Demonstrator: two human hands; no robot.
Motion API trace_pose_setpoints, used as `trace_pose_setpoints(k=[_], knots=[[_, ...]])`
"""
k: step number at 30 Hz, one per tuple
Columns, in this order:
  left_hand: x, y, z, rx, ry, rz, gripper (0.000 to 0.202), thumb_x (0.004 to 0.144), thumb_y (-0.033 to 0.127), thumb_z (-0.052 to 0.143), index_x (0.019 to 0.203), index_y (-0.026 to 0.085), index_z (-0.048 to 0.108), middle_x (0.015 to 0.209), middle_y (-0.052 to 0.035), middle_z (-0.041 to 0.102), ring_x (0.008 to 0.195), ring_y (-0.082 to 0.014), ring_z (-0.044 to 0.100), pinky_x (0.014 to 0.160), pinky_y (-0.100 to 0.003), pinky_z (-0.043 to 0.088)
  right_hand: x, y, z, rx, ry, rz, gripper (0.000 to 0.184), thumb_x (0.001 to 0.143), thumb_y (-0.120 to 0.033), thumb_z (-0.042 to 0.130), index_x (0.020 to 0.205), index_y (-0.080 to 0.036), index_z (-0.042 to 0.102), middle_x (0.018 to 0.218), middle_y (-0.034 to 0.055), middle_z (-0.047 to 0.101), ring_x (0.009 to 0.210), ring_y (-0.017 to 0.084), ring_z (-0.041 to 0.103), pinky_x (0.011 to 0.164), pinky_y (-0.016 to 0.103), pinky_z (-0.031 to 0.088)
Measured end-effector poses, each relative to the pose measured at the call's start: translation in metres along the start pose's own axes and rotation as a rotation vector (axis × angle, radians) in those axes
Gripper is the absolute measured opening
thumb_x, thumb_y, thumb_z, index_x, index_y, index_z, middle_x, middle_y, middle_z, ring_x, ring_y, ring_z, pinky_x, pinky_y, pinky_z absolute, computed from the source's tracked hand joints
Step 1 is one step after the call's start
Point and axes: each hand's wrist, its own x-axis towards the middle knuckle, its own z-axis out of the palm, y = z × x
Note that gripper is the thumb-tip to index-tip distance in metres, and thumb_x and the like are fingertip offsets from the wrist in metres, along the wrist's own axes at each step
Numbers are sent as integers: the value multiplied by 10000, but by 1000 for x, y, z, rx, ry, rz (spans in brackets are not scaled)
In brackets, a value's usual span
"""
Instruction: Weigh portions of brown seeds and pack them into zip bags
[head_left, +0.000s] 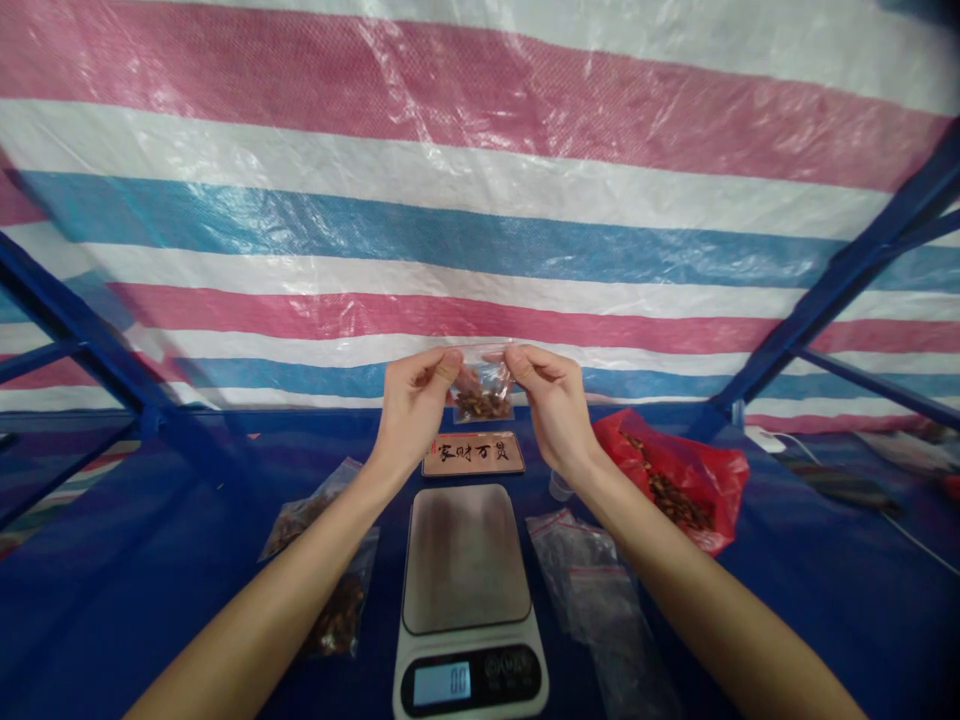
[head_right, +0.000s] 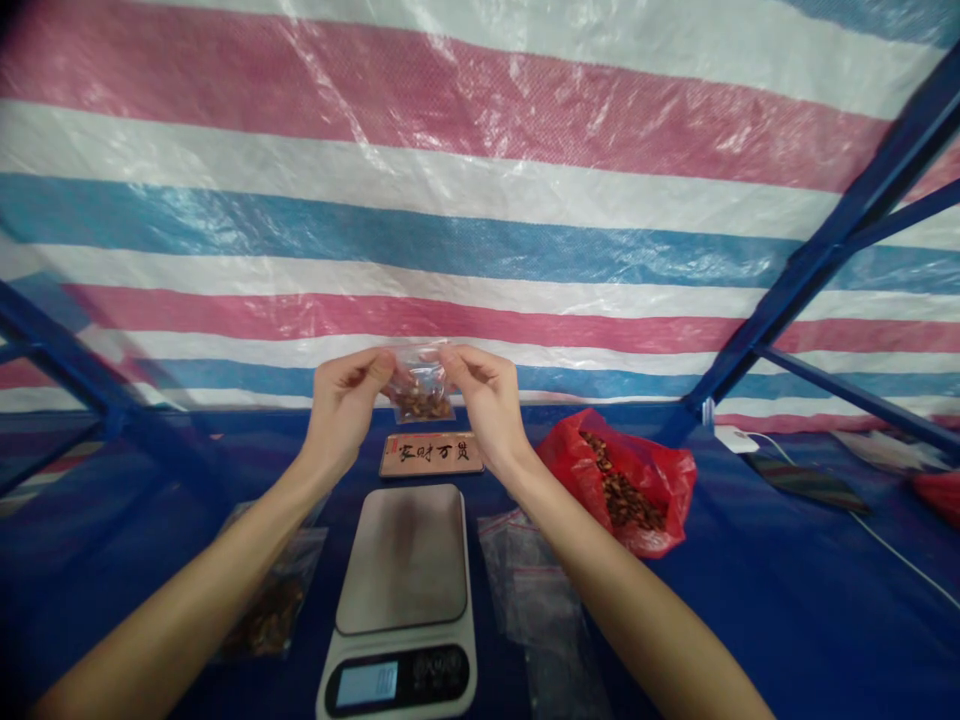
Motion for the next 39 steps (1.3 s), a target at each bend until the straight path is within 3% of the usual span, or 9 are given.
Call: trace_pose_setpoints(k=[4, 9, 15, 21, 28, 34, 39], knots=[[-3, -4, 1, 58, 25, 5, 457, 931, 577, 686, 682, 199, 751, 642, -11, 683, 603, -159, 577, 602, -293, 443, -5, 0, 3, -18, -12, 0, 207, 930, -420, 754, 817, -260, 819, 797, 14, 733, 805, 214, 641, 789, 359, 501], [-2, -1, 1, 45, 35, 16, 456, 991, 554, 607, 732, 206, 748, 675, -17, 694, 625, -153, 604, 604, -279, 455, -3, 0, 3, 13, 63, -11, 338, 960, -420, 718, 680, -230, 710, 686, 1, 617, 686, 167, 536, 697, 321, 453], [-2, 2, 5, 22, 83, 43, 398, 981, 529, 642, 750, 207, 674, 680, 15, 634, 625, -126, 550, 596, -257, 415, -3, 5, 13, 101, -34, -1, 219, 971, -437, 714, 870, -249, 763, 777, -2, 653, 735, 165, 562, 740, 310, 479], [-4, 2, 8, -98, 133, 36, 314, 956, 481, 697, 788, 218, 660, 670, 34, 633, 604, -114, 550, 614, -248, 431, -6, 4, 17, 140, -8, 37, 320, 963, -408, 729, 716, -210, 686, 701, -12, 600, 667, 136, 508, 683, 284, 425], [-6, -5, 11, -186, 177, 73, 305, 956, 450, 705, 781, 202, 680, 690, 19, 636, 613, -109, 560, 616, -240, 449, -6, -5, 17, 118, 8, 60, 278, 913, -368, 770, 710, -199, 687, 684, -12, 610, 667, 131, 516, 661, 268, 407], [-10, -3, 16, -152, 15, 40, 266, 943, 460, 720, 871, 203, 725, 751, 8, 685, 696, -124, 615, 662, -233, 490, -7, -10, 15, 129, 28, 49, 327, 914, -416, 774, 708, -203, 635, 665, -31, 577, 613, 112, 471, 611, 255, 391], [-13, 4, 16, -122, 27, 59, 242, 946, 437, 711, 902, 200, 737, 778, 10, 685, 706, -121, 590, 658, -228, 476, -10, -9, 19, 162, -54, 30, 241, 914, -422, 773, 826, -231, 654, 704, -46, 585, 618, 118, 482, 626, 255, 437]])
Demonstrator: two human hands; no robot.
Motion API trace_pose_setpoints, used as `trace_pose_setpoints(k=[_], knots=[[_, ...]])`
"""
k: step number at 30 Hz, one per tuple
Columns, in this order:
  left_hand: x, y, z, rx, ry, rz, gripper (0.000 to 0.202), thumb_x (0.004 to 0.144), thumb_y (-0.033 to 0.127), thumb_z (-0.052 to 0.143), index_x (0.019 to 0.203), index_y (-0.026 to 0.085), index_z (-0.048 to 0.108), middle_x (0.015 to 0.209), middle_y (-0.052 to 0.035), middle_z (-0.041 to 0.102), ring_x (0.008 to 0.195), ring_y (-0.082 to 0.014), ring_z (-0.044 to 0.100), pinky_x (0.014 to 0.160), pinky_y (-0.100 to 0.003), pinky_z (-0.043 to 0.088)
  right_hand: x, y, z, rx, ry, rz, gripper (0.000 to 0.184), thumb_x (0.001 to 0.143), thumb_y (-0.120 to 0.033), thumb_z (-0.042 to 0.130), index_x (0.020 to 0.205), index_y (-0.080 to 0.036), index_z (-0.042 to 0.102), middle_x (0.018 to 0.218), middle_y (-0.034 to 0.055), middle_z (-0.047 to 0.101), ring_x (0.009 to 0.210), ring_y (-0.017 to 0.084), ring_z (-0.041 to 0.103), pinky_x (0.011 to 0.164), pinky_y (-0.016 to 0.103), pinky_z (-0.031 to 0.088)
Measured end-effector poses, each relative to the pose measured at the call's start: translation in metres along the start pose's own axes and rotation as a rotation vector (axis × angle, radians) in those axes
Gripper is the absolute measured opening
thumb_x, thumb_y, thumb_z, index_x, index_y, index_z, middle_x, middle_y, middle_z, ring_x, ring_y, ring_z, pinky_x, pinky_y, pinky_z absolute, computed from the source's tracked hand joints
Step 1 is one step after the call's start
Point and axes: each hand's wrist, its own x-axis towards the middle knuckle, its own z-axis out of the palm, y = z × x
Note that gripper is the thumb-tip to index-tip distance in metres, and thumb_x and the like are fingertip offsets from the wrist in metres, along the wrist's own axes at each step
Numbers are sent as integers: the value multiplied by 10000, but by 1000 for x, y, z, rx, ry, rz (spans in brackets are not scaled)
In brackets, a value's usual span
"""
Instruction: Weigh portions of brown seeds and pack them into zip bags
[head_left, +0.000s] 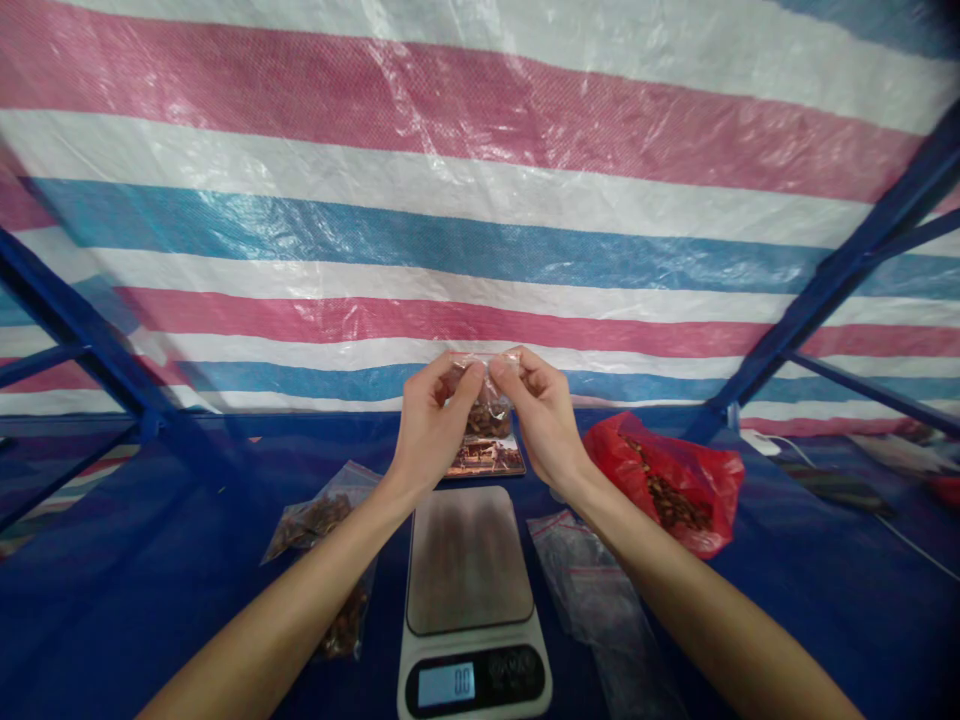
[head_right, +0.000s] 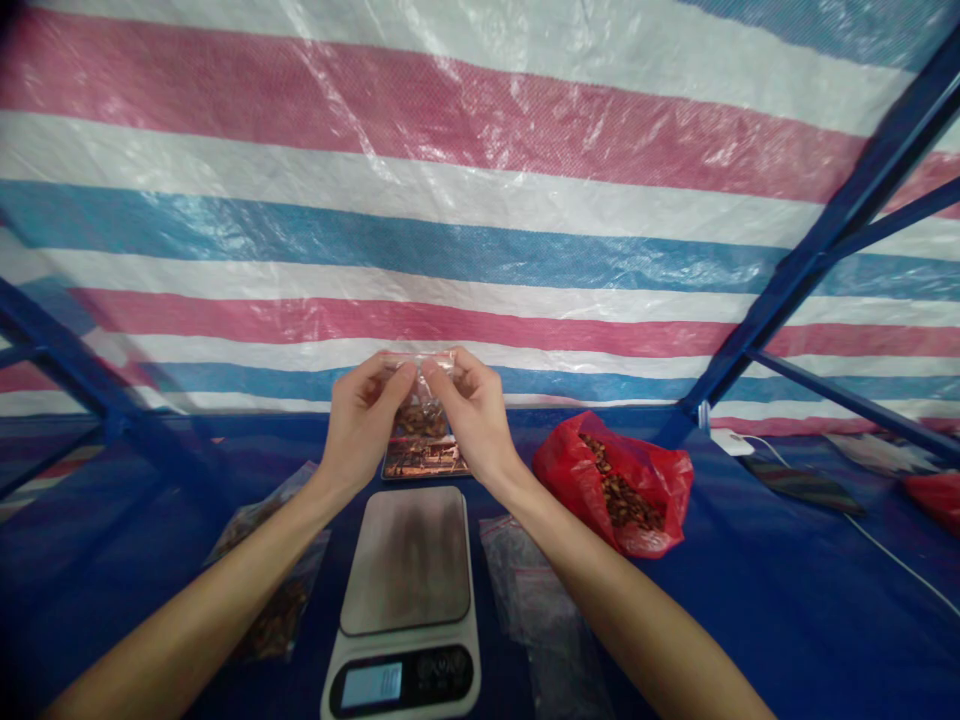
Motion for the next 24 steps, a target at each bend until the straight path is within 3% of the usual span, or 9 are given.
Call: trace_pose_setpoints(k=[5, 11, 17, 24], knots=[[1, 1, -2, -49, 17, 10, 280, 945, 434, 718, 802, 201, 654, 700, 44, 573, 626, -91, 485, 582, -210, 385, -3, -2, 3, 2, -39, -31, 202, 925, -378, 769, 838, -228, 664, 744, -36, 621, 667, 121, 526, 656, 255, 437], [-4, -1, 3, -64, -5, 5, 295, 967, 430, 685, 790, 202, 624, 680, 40, 556, 634, -101, 487, 602, -225, 386, -5, -4, 4, 150, -34, 46, 244, 899, -293, 789, 757, -216, 606, 650, -60, 569, 576, 104, 475, 588, 241, 387], [-3, -7, 1, -53, -34, -12, 294, 929, 418, 730, 763, 203, 618, 621, 58, 504, 565, -91, 429, 546, -228, 330, -3, -3, 1, 5, -115, 15, 284, 940, -396, 757, 772, -206, 631, 671, -38, 609, 611, 115, 521, 603, 249, 392], [-1, -8, 0, -81, -32, -31, 274, 920, 462, 739, 814, 214, 691, 653, 32, 601, 596, -117, 533, 585, -240, 401, 6, -4, -7, -14, -128, -21, 368, 878, -465, 817, 700, -208, 623, 625, -37, 600, 590, 120, 530, 611, 265, 433]])
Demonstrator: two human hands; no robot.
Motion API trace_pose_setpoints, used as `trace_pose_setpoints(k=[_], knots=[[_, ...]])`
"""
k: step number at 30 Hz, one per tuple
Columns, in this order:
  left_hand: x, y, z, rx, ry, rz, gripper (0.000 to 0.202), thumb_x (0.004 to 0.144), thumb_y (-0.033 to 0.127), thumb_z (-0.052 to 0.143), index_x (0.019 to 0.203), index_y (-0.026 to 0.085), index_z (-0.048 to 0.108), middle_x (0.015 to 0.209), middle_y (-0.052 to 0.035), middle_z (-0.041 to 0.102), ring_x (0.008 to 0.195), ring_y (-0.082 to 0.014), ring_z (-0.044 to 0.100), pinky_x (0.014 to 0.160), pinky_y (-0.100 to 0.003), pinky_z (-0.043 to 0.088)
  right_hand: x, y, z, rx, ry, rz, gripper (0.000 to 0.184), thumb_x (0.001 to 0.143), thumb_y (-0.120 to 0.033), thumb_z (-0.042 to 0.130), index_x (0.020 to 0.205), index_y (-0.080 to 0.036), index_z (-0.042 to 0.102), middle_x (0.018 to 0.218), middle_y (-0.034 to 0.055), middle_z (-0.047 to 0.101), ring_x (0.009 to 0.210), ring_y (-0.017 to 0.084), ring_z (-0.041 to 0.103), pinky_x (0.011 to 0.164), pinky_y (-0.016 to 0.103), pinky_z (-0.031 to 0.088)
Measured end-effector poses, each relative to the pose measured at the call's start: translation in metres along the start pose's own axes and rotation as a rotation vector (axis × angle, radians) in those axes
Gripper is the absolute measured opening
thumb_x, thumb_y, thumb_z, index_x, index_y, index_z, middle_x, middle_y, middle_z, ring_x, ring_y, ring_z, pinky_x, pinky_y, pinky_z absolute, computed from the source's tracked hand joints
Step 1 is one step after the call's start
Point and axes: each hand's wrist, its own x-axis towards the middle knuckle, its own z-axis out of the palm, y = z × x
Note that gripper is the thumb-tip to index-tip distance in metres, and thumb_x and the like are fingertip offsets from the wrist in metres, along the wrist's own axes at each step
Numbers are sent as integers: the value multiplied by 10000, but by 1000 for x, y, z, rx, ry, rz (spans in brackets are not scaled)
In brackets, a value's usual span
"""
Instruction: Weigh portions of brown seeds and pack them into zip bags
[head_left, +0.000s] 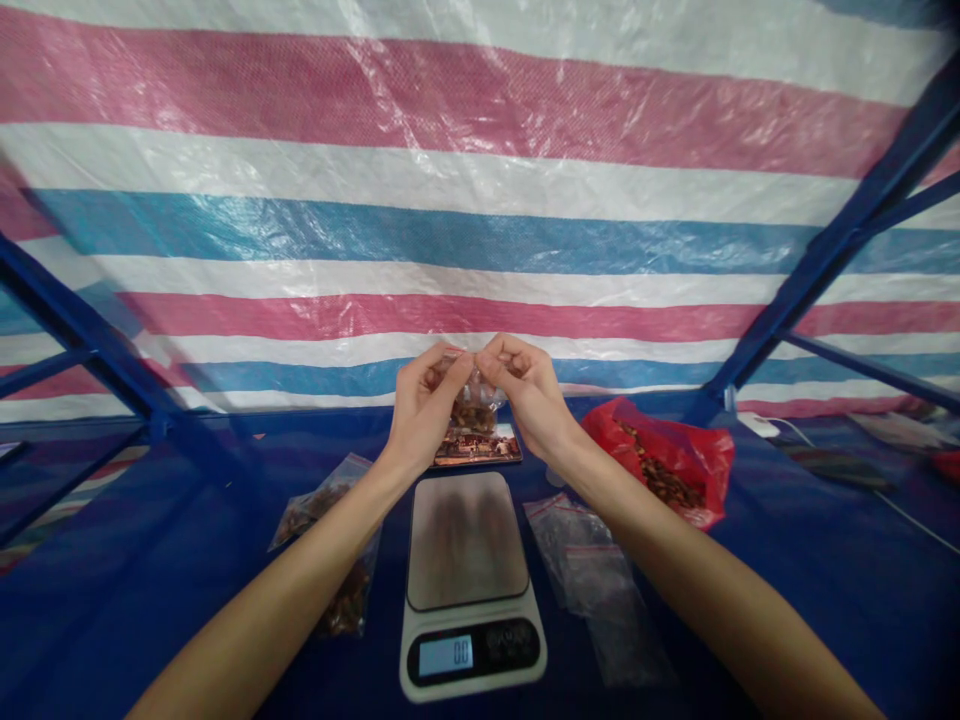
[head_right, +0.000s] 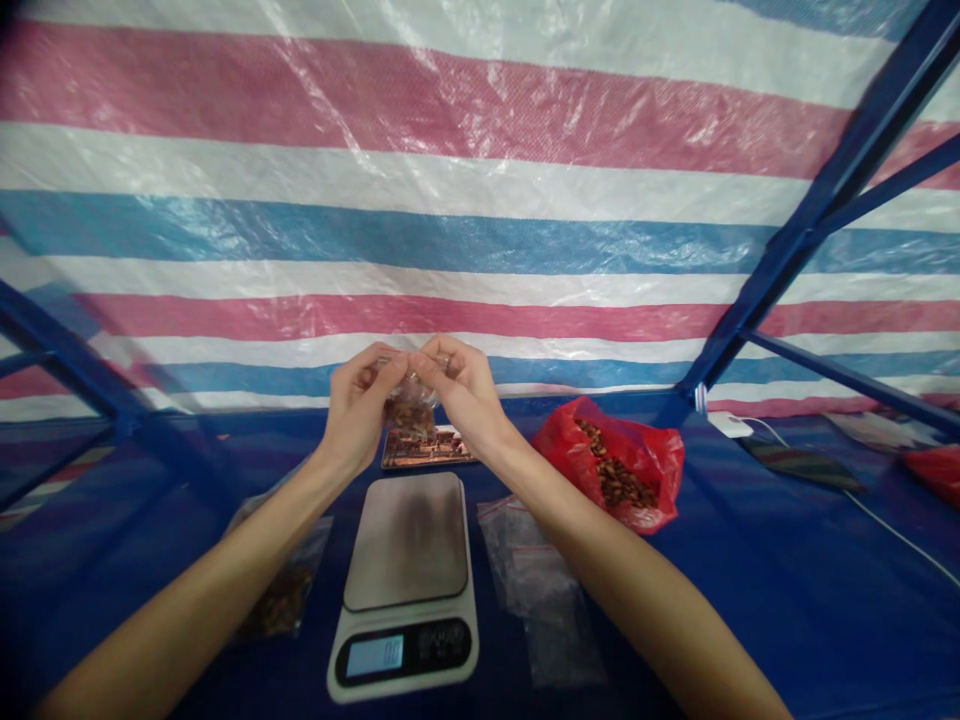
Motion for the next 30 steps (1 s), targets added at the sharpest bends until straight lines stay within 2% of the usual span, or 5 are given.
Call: trace_pose_setpoints(k=[7, 13, 19, 23, 30], knots=[[3, 2, -2, -77, 87, -49, 368, 888, 504, 774, 711, 194, 685, 652, 23, 585, 578, -99, 488, 554, -224, 386, 7, -3, -12, -107, -11, -23, 324, 849, -471, 820, 737, -186, 715, 652, 10, 710, 585, 145, 648, 603, 284, 532], [10, 8, -9, -63, 53, -51, 363, 899, 549, 744, 808, 201, 788, 697, -17, 689, 605, -126, 579, 569, -237, 447, 6, -5, -7, -93, 37, -6, 374, 794, -530, 864, 737, -197, 702, 647, 12, 732, 524, 158, 674, 533, 295, 561], [16, 9, -18, 49, 54, 29, 313, 897, 503, 766, 820, 204, 812, 759, -39, 767, 656, -146, 659, 599, -247, 489, 3, -2, -7, -168, 93, -20, 386, 795, -523, 875, 684, -202, 690, 613, 18, 730, 538, 150, 650, 575, 300, 532], [18, 6, -21, 79, 5, 28, 280, 858, 470, 812, 821, 193, 809, 731, -37, 758, 641, -146, 667, 594, -251, 503, 5, 5, -11, -207, 192, -84, 261, 811, -431, 879, 771, -200, 765, 694, 15, 753, 601, 142, 628, 603, 296, 495], [17, 1, -16, 69, -47, -54, 282, 777, 430, 870, 825, 174, 763, 710, -17, 730, 611, -135, 650, 568, -244, 508, 7, 12, -11, -213, 151, -85, 225, 837, -391, 852, 777, -200, 751, 692, 1, 720, 623, 136, 597, 606, 283, 450]])
